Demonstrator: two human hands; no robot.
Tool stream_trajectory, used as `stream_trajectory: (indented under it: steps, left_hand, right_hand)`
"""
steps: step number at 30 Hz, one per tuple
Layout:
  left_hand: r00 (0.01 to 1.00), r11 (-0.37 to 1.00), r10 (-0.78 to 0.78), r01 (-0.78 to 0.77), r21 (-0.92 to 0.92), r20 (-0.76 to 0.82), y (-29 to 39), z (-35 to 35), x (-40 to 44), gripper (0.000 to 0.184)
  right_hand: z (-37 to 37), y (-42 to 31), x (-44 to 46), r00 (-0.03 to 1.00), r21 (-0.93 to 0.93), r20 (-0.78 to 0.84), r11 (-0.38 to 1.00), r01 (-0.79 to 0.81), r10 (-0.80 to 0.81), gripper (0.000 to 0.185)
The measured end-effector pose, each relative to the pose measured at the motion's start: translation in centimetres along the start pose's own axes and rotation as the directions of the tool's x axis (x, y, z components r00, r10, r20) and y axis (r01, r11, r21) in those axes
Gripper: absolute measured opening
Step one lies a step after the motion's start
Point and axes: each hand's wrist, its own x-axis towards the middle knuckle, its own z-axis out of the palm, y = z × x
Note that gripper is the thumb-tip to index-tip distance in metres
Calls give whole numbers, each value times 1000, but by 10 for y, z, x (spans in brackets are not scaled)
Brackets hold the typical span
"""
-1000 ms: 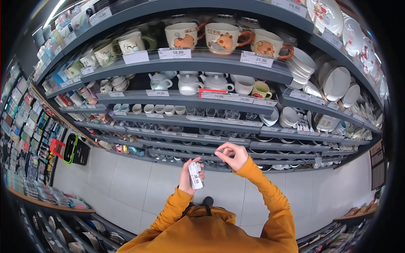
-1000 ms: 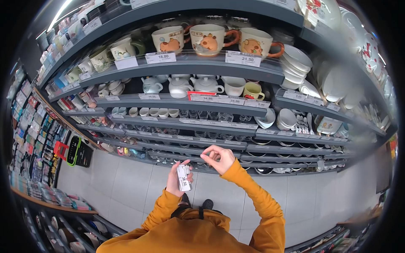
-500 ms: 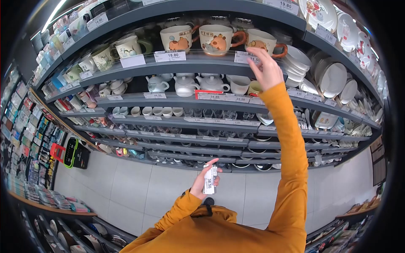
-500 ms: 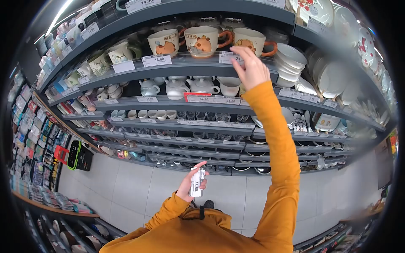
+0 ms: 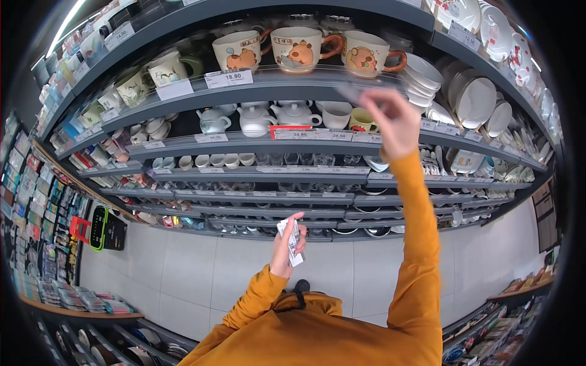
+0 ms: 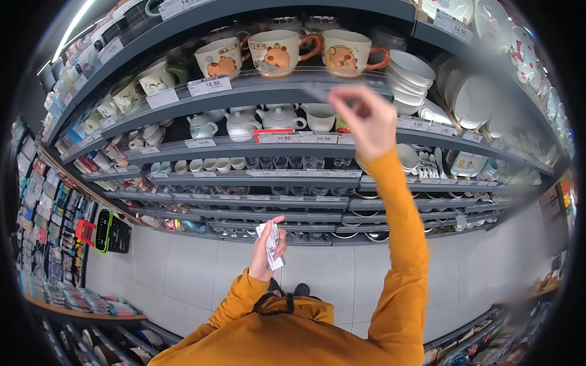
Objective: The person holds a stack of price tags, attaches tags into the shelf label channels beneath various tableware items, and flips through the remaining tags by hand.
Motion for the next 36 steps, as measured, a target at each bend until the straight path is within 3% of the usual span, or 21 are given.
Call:
stream_trajectory:
  steps: [1, 2, 3, 6, 8, 9, 10, 11, 14, 16, 18, 22, 26, 30, 32, 36]
  left_hand:
    - [999, 999, 46, -45, 23, -19, 1, 3, 2, 42]
    - [997, 997, 76, -75, 28, -29, 0, 4, 6, 42]
    - [994, 994, 104, -103, 36, -40, -2, 4, 9, 41]
    - [992, 993, 116, -115, 29, -39, -15, -4, 22, 42]
    - [995, 996, 41, -33, 88, -86, -17, 4, 22, 46]
    - [998, 997, 57, -57, 48, 5, -22, 2, 25, 47]
    - [999, 997, 51, -50, 50, -4, -24, -1, 24, 47]
    - [999, 997, 48, -48, 53, -12, -23, 0, 25, 47]
    - [999, 999, 39, -38, 38, -37, -28, -14, 33, 46]
    - [998, 999, 13, -10, 43, -64, -32, -31, 41, 45]
    - [991, 999, -38, 33, -38, -130, -31, -40, 44, 41]
    - [991, 997, -47, 39, -66, -129, -23, -54, 48, 38]
    - [991, 992, -77, 66, -105, -109, -10, -66, 58, 32]
    - [987, 986, -139, 130, -108, -80, -2, -79, 72, 31]
    - [984, 978, -170, 163, -133, -47, 1, -81, 81, 32]
    - [973, 971, -231, 230, -66, -7, 12, -75, 92, 32]
  right_hand:
    - [6, 3, -28, 998, 81, -3, 995, -56, 57, 13]
    - [11, 4, -60, 947, 278, 149, 907, -315, 283, 14]
    - [15, 0, -89, 872, 312, 316, 827, -467, 373, 15]
    - [40, 2, -170, 585, 366, 573, 459, -809, 575, 17]
    - [52, -3, -201, 517, 404, 610, 325, -855, 601, 16]
    - [59, 0, -215, 501, 422, 618, 281, -862, 606, 15]
    - [63, 0, -226, 482, 438, 627, 234, -868, 612, 15]
    - [65, -2, -230, 479, 424, 621, 248, -871, 621, 15]
    - [66, 8, -222, 533, 313, 596, 438, -843, 600, 16]
    - [71, 39, -217, 639, 215, 481, 626, -749, 600, 15]
    - [79, 69, -199, 890, -83, 276, 931, -355, 364, 16]
    - [95, 118, -172, 879, -499, 304, 847, -183, 368, 18]
    - [99, 159, -164, 867, -669, 306, 737, -97, 393, 22]
    - [96, 179, -158, 849, -671, 366, 740, -44, 382, 25]
    - [96, 173, -152, 773, -676, 412, 731, -96, 483, 23]
    - [101, 182, -151, 831, -676, 406, 737, -7, 380, 24]
